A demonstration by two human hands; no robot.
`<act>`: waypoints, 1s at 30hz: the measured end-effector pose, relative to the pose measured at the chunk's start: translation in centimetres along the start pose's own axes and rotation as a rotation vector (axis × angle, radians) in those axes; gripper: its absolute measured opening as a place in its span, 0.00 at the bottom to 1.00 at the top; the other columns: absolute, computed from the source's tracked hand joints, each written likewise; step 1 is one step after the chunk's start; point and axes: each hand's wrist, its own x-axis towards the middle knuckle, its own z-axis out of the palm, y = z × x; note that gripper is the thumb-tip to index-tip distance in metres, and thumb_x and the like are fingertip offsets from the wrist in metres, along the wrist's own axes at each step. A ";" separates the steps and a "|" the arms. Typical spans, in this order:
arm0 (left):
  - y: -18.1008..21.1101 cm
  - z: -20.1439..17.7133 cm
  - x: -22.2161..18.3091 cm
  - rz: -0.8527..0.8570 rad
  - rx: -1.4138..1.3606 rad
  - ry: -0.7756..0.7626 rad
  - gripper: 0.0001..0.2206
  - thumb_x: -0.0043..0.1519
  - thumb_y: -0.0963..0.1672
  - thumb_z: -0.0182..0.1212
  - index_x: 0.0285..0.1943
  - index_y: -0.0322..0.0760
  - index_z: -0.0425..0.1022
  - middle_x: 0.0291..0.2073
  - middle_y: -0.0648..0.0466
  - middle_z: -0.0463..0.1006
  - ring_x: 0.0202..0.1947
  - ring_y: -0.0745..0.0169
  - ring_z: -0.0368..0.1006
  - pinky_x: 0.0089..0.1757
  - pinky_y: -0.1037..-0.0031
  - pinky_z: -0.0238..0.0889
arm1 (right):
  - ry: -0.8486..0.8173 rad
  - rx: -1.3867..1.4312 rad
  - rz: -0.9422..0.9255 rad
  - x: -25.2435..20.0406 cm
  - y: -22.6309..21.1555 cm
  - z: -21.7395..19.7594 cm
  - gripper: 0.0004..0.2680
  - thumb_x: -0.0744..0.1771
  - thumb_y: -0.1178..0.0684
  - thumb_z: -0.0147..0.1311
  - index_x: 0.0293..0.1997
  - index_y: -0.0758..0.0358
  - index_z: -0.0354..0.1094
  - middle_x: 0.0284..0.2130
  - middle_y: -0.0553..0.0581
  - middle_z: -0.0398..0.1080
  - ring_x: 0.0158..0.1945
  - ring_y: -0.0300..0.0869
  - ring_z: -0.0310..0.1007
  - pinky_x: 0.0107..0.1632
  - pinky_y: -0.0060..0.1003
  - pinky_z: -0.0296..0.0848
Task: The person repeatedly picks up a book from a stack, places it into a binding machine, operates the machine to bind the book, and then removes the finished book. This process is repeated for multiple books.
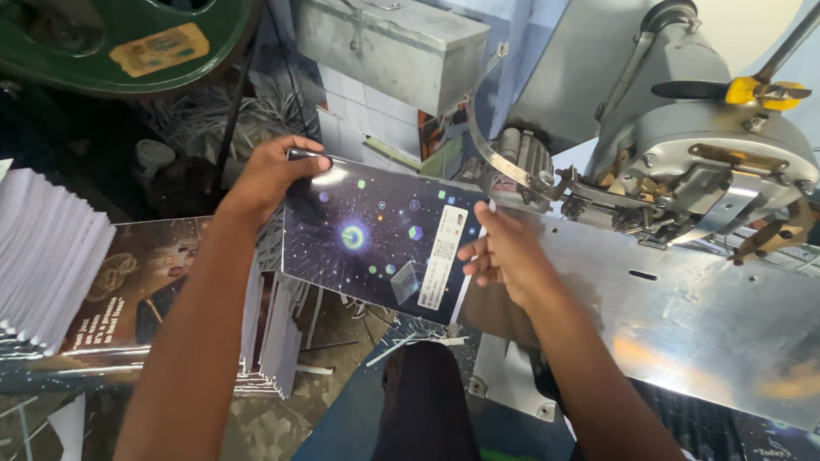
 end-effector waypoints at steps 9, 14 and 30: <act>-4.3 2.1 2.5 -0.039 0.099 0.113 0.20 0.53 0.41 0.73 0.54 0.32 0.75 0.39 0.48 0.82 0.36 0.63 0.79 0.38 0.74 0.73 | 0.348 -0.618 -0.126 -2.4 -1.2 0.1 0.20 0.67 0.35 0.53 0.33 0.66 0.77 0.18 0.56 0.76 0.19 0.38 0.76 0.23 0.33 0.73; -7.0 3.9 3.5 0.133 0.214 0.315 0.29 0.48 0.43 0.81 0.55 0.28 0.70 0.41 0.52 0.79 0.37 0.66 0.80 0.37 0.74 0.77 | 0.388 -0.646 -0.156 -3.6 -1.5 0.2 0.17 0.66 0.37 0.54 0.29 0.63 0.75 0.18 0.54 0.76 0.19 0.39 0.77 0.27 0.34 0.74; -6.1 9.6 0.5 0.172 0.635 0.686 0.25 0.45 0.51 0.83 0.38 0.30 0.75 0.33 0.47 0.80 0.31 0.52 0.77 0.38 0.63 0.69 | 0.514 -0.783 -0.179 -4.0 -0.6 -1.9 0.18 0.67 0.35 0.52 0.27 0.60 0.74 0.16 0.51 0.76 0.19 0.41 0.78 0.37 0.36 0.75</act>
